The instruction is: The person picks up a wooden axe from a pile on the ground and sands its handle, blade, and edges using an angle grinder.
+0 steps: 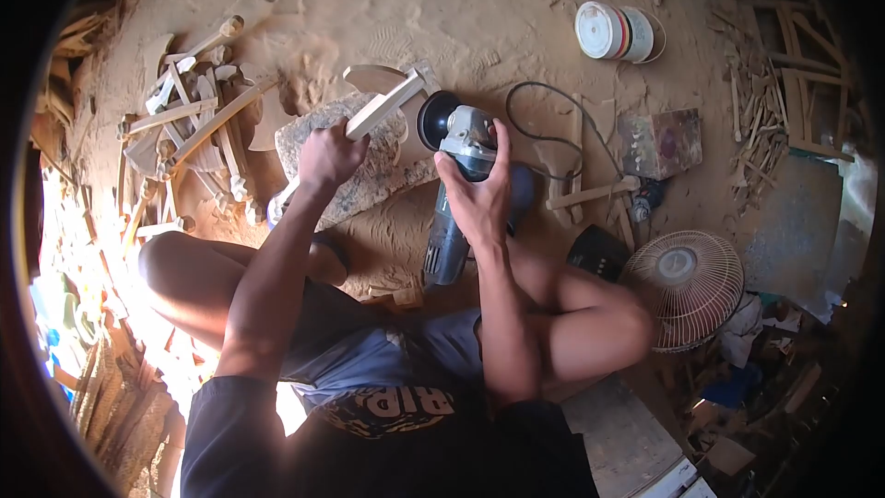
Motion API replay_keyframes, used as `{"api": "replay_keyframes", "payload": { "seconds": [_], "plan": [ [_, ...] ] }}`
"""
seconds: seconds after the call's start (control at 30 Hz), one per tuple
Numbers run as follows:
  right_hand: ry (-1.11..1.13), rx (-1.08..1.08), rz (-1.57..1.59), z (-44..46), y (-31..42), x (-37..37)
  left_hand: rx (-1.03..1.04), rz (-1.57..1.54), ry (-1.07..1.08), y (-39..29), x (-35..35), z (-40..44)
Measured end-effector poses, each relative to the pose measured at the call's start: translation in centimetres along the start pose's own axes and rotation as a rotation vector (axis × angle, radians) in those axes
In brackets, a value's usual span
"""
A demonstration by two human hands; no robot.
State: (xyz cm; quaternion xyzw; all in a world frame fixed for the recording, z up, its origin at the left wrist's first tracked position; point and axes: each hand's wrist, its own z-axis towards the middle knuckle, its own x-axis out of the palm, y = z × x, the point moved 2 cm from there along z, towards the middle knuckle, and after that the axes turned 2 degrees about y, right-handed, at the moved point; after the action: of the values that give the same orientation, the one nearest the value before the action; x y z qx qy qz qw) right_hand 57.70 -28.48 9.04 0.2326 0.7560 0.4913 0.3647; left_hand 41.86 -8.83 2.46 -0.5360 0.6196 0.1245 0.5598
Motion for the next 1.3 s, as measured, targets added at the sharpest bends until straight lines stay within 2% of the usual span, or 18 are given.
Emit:
{"api": "replay_keyframes", "payload": {
  "seconds": [0.13, 0.4, 0.5, 0.63, 0.77, 0.87, 1.0, 1.13, 1.3],
  "plan": [
    [0.037, -0.092, -0.082, -0.4, -0.5, -0.1, 0.0, -0.001, 0.003, 0.3, 0.4, 0.3],
    [-0.076, -0.051, -0.417, -0.4, 0.4, -1.2, 0.021, -0.014, -0.032, 0.1, 0.3, -0.1],
    [-0.139, -0.237, -0.342, -0.4, 1.0, -1.2, 0.019, 0.002, -0.027, 0.5, 0.4, 0.1],
    [-0.059, -0.09, -0.112, 0.6, -0.2, -0.7, 0.016, -0.011, -0.032, 0.5, 0.7, 0.3],
    [-0.019, -0.038, 0.022, 0.2, 0.0, 0.2, -0.001, -0.003, 0.006, 0.6, 0.7, 0.2],
    [0.014, -0.095, -0.033, 0.0, -0.4, 0.3, 0.007, 0.01, 0.008, 0.7, 0.7, 0.5],
    [-0.031, -0.194, -0.292, -0.9, -1.0, -0.7, 0.009, 0.003, 0.016, 0.6, 0.6, 0.4],
    [-0.056, 0.0, -0.415, -0.5, 0.9, -1.2, 0.005, -0.003, -0.001, 0.5, 0.5, 0.1],
    [-0.181, -0.145, -0.506, -0.4, 0.6, -2.4, -0.011, -0.01, 0.007, 0.7, 0.8, 0.4]
  ]
}}
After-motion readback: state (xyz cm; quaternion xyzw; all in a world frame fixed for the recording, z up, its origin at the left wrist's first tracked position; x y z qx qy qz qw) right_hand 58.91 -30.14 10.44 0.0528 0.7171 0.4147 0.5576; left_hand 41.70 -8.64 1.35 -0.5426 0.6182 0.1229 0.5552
